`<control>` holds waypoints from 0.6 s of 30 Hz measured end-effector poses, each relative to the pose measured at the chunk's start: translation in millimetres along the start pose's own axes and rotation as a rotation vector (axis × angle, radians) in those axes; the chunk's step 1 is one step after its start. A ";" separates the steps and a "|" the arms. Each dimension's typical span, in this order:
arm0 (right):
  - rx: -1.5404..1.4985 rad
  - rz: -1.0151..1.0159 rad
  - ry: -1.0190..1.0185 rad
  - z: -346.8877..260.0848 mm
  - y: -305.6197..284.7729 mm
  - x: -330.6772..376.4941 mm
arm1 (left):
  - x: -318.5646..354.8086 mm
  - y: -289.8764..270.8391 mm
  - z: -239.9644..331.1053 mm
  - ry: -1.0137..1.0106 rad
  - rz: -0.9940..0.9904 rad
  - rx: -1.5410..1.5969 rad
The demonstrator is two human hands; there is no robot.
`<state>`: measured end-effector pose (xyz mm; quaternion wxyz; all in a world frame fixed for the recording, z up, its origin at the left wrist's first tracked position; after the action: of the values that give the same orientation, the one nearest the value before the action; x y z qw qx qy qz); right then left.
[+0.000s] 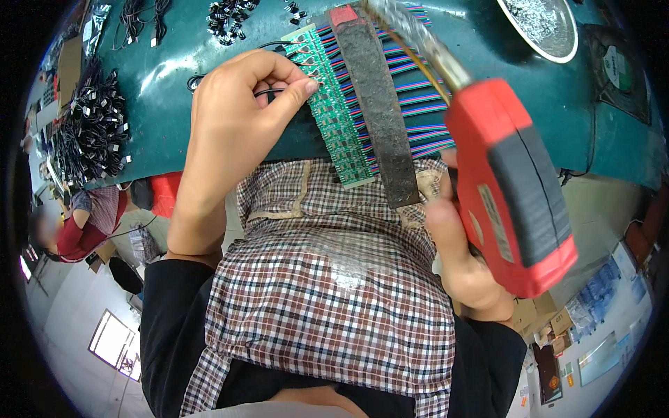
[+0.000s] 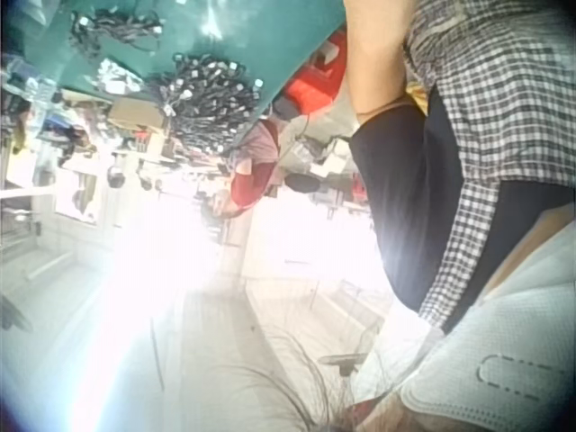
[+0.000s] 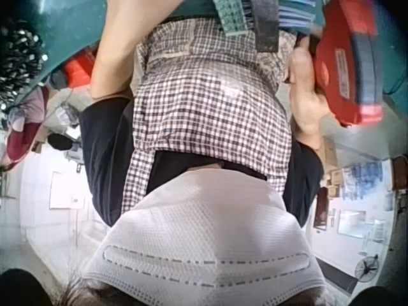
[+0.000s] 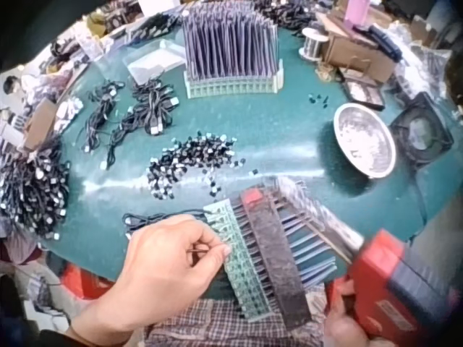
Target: The worker is assembling electronic components by inserting small connectors into a green circuit board on a factory production line.
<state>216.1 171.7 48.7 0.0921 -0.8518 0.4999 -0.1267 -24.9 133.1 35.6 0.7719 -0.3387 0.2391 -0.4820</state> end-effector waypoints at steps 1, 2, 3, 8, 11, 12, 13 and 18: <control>-0.105 0.016 0.068 6.6 -2.3 6.3 | -1.3 1.1 -0.6 -0.001 -0.025 -0.021; -0.071 0.048 0.068 12.0 -6.4 11.8 | -2.2 2.2 -1.3 -0.003 -0.050 -0.042; -0.073 0.045 0.072 9.6 -5.7 15.0 | -3.2 1.5 -2.1 -0.008 -0.052 -0.044; -0.004 -0.042 0.191 27.8 -5.3 32.8 | -8.4 4.1 1.6 0.033 -0.097 -0.092; 0.050 -0.041 0.212 26.2 0.4 32.9 | -8.8 3.8 1.9 0.029 -0.093 -0.116; 0.006 -0.057 0.238 27.8 2.9 31.8 | -9.1 4.1 1.8 0.028 -0.094 -0.117; -0.038 -0.074 0.264 29.8 5.4 31.6 | -9.4 4.4 1.8 0.035 -0.094 -0.111; -0.005 -0.057 0.238 26.2 5.7 30.6 | -10.7 5.2 3.2 0.041 -0.102 -0.119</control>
<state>233.8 143.0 26.0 0.0262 -0.8449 0.4832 -0.2282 -24.1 145.3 34.2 0.7197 -0.3858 0.2655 -0.5125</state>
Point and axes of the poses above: each hand's wrist, its own x-axis away from the middle knuckle, its own y-axis out of the palm, z = x × y, the point moved 9 cm from there along -x, towards the middle knuckle, and after that the axes turned 5 degrees about z, right-handed, at the moved point
